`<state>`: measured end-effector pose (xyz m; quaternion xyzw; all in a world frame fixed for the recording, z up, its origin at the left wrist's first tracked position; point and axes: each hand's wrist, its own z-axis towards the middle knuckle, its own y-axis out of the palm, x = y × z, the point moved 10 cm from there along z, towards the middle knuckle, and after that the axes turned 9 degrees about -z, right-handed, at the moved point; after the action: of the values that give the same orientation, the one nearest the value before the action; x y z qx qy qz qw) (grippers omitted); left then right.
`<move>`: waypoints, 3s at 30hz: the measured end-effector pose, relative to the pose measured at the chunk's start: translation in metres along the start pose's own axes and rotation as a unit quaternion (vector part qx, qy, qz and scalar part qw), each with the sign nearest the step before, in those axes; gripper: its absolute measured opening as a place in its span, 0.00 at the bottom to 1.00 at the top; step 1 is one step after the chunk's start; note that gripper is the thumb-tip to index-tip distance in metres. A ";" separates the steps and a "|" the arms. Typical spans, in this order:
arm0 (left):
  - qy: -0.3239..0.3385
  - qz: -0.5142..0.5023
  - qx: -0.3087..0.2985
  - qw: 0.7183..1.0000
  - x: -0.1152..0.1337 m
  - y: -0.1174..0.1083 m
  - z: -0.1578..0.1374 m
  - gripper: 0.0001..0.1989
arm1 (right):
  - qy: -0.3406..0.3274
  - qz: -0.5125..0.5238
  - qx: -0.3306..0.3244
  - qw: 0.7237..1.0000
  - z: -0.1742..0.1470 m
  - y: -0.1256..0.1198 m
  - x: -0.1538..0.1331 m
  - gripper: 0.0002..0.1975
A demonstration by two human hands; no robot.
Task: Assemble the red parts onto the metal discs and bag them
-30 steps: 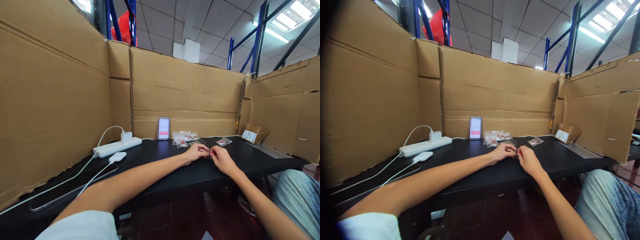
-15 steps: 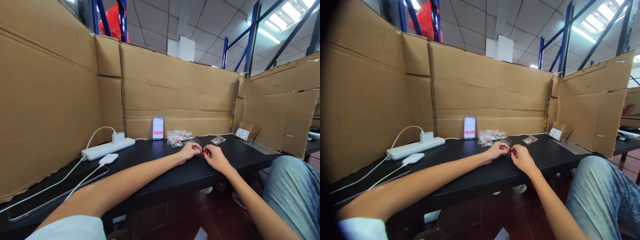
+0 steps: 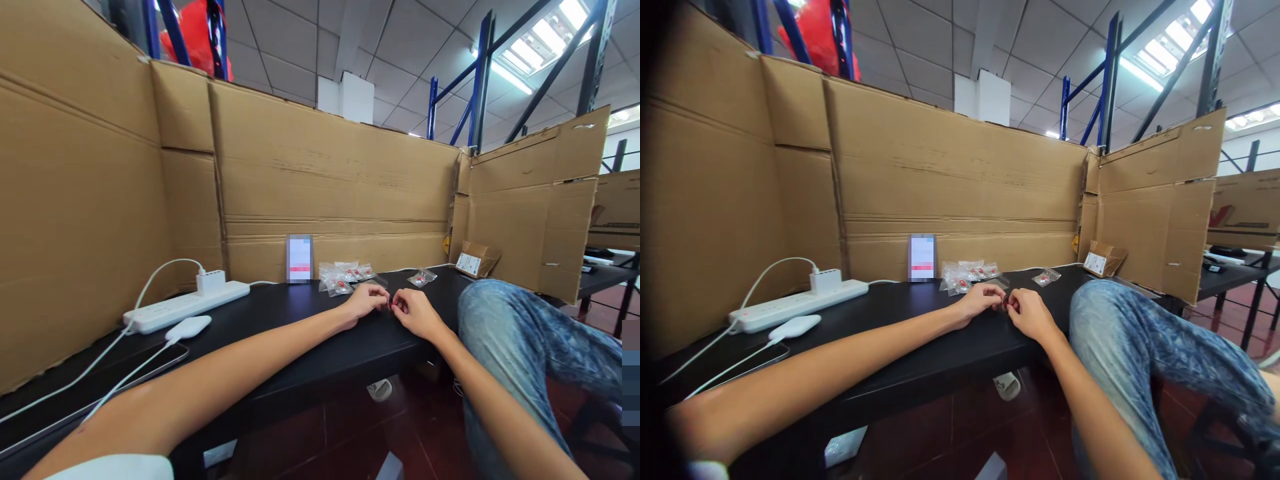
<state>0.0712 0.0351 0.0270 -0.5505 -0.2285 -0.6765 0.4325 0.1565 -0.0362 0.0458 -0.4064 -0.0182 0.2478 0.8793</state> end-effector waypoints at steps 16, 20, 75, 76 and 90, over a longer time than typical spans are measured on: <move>0.004 0.019 0.011 1.000 0.007 -0.001 -0.003 0.07 | 0.003 -0.016 -0.004 1.000 -0.001 -0.001 0.002 0.03; 0.003 0.023 0.005 1.000 0.006 0.000 -0.003 0.07 | 0.006 -0.018 -0.005 1.000 -0.001 -0.002 0.001 0.03; 0.004 -0.016 0.013 1.000 0.014 0.000 -0.008 0.05 | 0.017 0.006 0.034 0.999 -0.002 -0.015 0.000 0.11; 0.003 -0.016 0.009 1.000 0.014 0.000 -0.008 0.05 | 0.014 0.011 0.035 0.999 -0.002 -0.015 -0.001 0.13; 0.025 -0.025 0.019 0.999 -0.002 -0.006 0.003 0.06 | -0.043 0.017 -0.002 0.999 -0.003 -0.008 -0.009 0.02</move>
<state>0.0678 0.0417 0.0268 -0.5191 -0.2439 -0.6966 0.4311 0.1528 -0.0472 0.0510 -0.3971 -0.0493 0.2797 0.8727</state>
